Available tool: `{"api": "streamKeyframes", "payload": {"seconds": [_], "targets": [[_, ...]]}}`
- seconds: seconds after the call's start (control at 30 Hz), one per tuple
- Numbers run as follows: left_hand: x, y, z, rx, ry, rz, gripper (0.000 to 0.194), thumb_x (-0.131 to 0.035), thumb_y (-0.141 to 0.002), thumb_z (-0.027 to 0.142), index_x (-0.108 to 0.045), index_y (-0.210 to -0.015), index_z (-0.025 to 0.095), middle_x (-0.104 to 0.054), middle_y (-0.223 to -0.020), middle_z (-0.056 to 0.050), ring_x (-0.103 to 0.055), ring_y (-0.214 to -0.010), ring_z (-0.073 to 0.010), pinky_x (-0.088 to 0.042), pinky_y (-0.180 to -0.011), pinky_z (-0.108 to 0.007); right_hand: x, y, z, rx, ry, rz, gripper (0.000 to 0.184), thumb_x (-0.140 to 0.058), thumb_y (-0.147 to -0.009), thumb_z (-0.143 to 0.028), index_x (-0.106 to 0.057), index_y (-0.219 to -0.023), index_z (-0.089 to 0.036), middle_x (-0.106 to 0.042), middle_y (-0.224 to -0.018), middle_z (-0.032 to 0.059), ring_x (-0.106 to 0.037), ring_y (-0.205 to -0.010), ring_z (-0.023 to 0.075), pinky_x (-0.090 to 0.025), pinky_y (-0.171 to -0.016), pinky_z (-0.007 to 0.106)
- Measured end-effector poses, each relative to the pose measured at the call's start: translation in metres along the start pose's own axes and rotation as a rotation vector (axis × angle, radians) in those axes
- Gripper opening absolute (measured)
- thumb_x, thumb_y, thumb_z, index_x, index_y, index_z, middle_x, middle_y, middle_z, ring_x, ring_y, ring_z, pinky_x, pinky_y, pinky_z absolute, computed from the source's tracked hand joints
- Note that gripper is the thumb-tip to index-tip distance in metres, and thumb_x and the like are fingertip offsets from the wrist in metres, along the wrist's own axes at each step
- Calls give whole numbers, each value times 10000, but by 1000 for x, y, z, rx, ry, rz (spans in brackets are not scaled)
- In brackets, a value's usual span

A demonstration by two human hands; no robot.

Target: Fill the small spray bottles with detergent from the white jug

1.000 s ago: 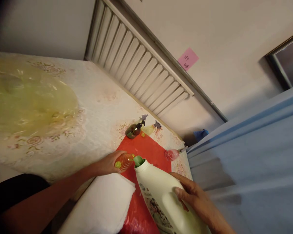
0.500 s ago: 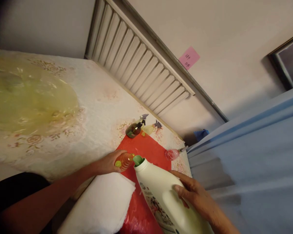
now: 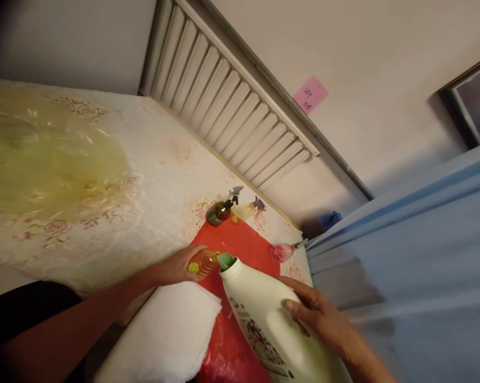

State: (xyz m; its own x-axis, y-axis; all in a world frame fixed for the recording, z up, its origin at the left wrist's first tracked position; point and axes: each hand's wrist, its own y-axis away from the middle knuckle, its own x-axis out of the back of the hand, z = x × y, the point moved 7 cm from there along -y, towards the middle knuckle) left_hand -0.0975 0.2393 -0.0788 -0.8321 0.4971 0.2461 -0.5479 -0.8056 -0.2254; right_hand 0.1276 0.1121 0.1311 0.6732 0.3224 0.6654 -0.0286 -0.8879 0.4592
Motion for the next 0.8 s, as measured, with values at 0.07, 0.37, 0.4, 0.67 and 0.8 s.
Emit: {"api": "streamKeyframes", "payload": {"seconds": [0.07,0.37,0.4,0.67,0.8], "targets": [[1,0,0,9,8,2,654,-758,-644,302,-525,-1252,241,-625,-1210,-60,-593,-1104,-275,-475,-934,-362,-1,0,-1,4,-1,-1,742,-647,-802,-603,-536,-1396,-173,-532,-692,-8,-401,-551,104,-350,-483,227],[0,-1,-1,-12,29,-3,648,-756,-634,276,-532,-1242,261,-632,-1210,-55,-595,-1106,-286,-483,-926,-371,-1,0,-5,19,13,-23,689,-630,-831,-575,-538,-1394,-189,-547,-736,2,-390,-565,106,-337,-496,232],[0,-1,-2,-13,22,0,653,-757,-635,284,-531,-1248,259,-630,-1219,-57,-591,-1116,-289,-479,-932,-373,-1,0,-4,18,9,-26,683,-628,-836,-571,-537,-1394,-187,-542,-732,0,-391,-568,107,-336,-498,231],[-1,0,-3,-7,6,-5,674,-753,-636,289,-522,-1268,247,-624,-1230,-59,-589,-1116,-289,-468,-943,-379,1,-2,2,32,1,-38,695,-624,-852,-549,-496,-1429,-184,-578,-791,16,-400,-576,103,-330,-496,227],[-1,0,-3,-7,13,-4,668,-763,-642,303,-521,-1263,256,-621,-1228,-70,-589,-1112,-290,-474,-940,-377,0,-2,0,21,2,-36,719,-628,-844,-555,-488,-1437,-174,-566,-750,10,-385,-560,101,-318,-493,232]]}}
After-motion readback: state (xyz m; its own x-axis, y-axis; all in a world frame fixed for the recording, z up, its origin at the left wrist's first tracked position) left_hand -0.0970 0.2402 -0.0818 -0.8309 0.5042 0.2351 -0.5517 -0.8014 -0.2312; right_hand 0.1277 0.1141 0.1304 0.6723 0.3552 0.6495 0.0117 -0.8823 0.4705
